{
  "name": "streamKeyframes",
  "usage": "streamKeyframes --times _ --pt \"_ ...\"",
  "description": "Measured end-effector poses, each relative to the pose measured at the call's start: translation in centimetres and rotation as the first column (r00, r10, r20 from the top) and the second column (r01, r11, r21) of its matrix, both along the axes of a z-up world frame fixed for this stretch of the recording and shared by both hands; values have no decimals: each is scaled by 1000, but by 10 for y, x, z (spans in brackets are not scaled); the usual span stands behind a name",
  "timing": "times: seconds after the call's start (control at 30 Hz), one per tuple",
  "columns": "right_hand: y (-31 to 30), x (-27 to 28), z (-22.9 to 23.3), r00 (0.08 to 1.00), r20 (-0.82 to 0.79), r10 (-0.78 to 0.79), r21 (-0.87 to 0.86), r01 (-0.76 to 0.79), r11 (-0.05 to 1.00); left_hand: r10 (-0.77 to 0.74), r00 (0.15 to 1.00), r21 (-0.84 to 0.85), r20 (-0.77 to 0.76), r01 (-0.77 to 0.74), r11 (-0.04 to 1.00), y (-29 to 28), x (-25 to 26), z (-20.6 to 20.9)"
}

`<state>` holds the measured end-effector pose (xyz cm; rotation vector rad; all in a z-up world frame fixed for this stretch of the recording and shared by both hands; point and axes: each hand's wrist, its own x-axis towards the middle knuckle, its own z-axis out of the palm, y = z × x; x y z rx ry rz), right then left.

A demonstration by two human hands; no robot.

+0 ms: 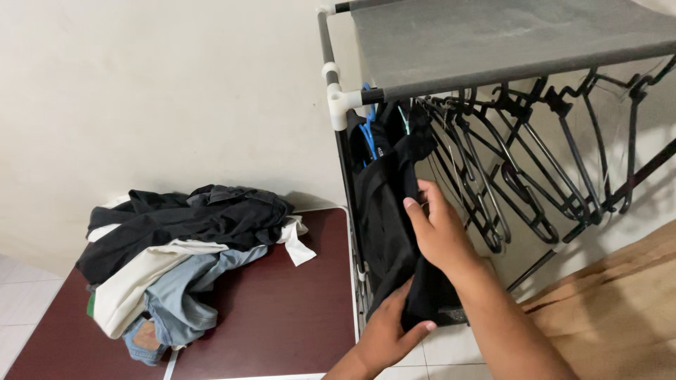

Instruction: The person picks up a dark patterned shirt from a pile of laundry on a table, places it on a light blue hanger, and buttons the front. They then smooth the shirt and hang it on a nearby clothes rack.

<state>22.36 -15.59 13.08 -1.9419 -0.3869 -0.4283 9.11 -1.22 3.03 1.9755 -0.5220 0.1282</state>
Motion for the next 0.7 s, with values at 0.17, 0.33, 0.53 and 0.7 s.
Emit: streamKeyframes --times 0.17,0.33,0.53,0.7 --pt "-1 -1 -2 999 -48 -1 -1 1 1000 93 996 -8 -10 -93 996 -4 5 -8" --pt "-2 -2 -4 999 -31 39 12 -39 999 86 996 -12 20 -85 996 -5 10 -6" --pt "0 -2 -2 999 9 33 27 -33 999 69 997 4 -29 -69 998 -5 15 -5" --pt "0 2 -4 997 73 6 23 -8 1000 80 996 53 27 -81 995 -2 21 -16"
